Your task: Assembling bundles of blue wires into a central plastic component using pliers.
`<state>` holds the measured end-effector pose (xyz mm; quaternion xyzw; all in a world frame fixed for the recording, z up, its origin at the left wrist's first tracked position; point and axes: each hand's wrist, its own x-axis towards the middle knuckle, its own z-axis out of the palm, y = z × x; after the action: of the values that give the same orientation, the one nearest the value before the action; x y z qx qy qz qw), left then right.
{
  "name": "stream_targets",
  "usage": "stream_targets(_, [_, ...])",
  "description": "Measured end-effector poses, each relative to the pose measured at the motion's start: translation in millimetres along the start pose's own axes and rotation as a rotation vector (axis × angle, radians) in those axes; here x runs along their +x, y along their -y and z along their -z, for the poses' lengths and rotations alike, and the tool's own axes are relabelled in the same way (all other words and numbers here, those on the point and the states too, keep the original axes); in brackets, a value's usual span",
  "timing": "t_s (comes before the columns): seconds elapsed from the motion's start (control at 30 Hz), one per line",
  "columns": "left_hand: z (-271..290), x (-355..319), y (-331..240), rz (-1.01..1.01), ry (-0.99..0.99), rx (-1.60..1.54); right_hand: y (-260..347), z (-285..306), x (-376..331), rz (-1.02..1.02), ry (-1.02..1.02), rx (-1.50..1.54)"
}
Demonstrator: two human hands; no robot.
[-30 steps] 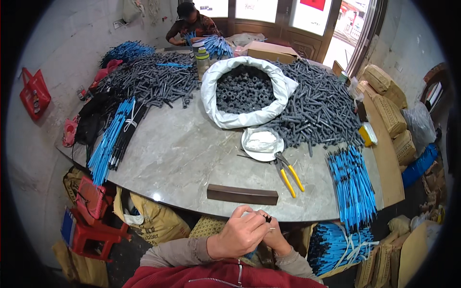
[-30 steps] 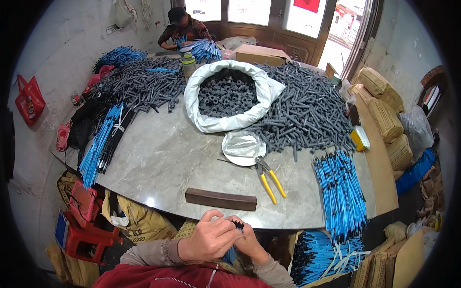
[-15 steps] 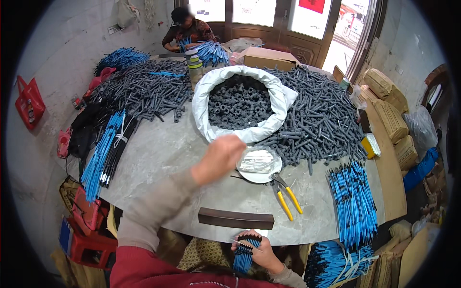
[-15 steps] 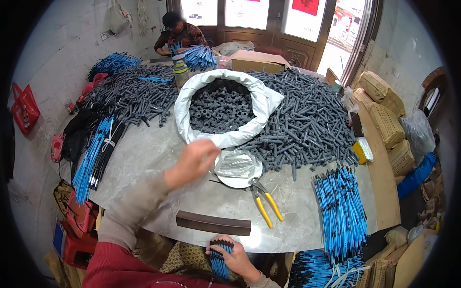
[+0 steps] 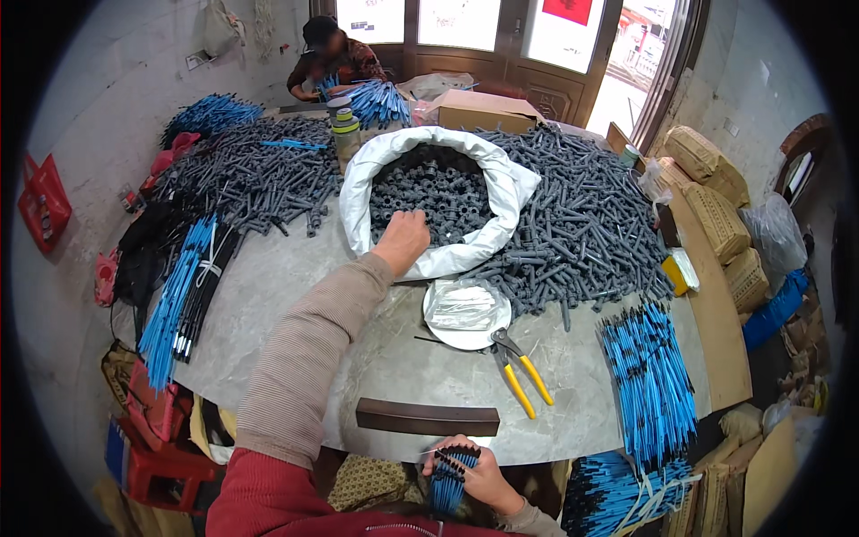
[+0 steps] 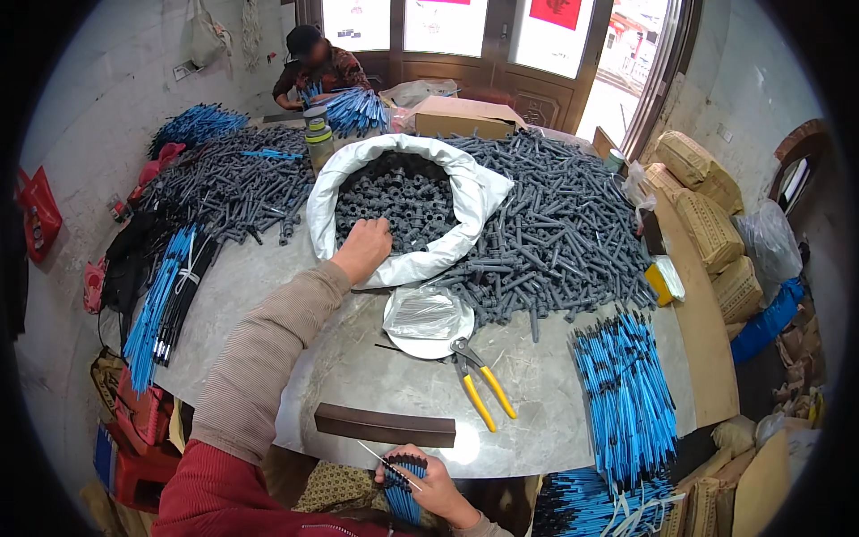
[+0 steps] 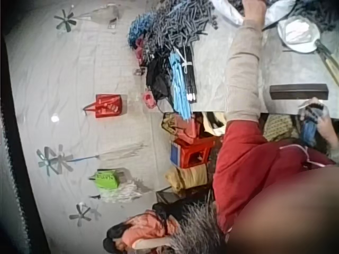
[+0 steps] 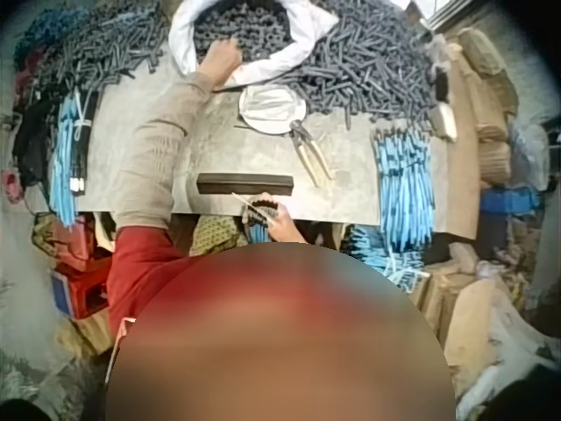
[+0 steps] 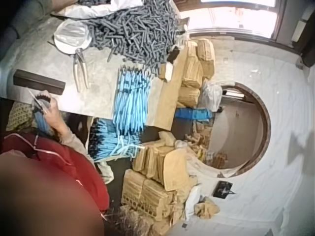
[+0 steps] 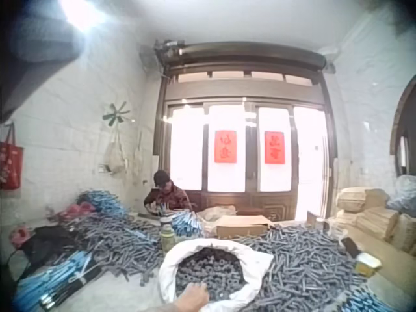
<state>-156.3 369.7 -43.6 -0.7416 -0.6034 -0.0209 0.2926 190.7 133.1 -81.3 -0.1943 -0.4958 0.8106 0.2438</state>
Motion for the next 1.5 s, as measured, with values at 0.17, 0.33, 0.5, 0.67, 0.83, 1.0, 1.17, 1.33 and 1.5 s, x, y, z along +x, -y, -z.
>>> stream_targets(0.17, [30, -21, 0, 0.188, -0.164, -0.286, -1, -5, -1, 0.013, -0.029, 0.01])
stream_targets(0.33, [116, -75, -34, 0.682, -0.076, -1.993, -8, 1, -3, 0.021, -0.024, 0.023])
stream_targets(0.5, [181, -155, -81, 0.684, 0.004, -2.355, -2, -14, -6, -0.004, -0.152, 0.043])
stream_targets(0.67, [202, -218, -125, 0.816, 0.021, -2.504, -6, -26, -16, -0.033, -0.181, 0.032])
stream_targets(0.83, [206, -256, -155, 0.805, -0.028, -2.574, -6, -37, -24, 0.101, -0.079, -0.057])
stream_targets(1.0, [212, -269, -165, 0.766, -0.037, -2.62, 0, -50, -31, 0.128, -0.11, -0.087])
stream_targets(1.17, [215, -273, -169, 0.745, -0.048, -2.637, 0, -54, -33, 0.126, -0.103, -0.116])
stream_targets(1.33, [208, -276, -171, 0.756, -0.036, -2.565, 1, -54, -33, 0.118, -0.094, -0.137])
stream_targets(1.5, [215, -270, -170, 0.811, -0.054, -2.575, -1, -53, -31, 0.127, -0.081, -0.112])
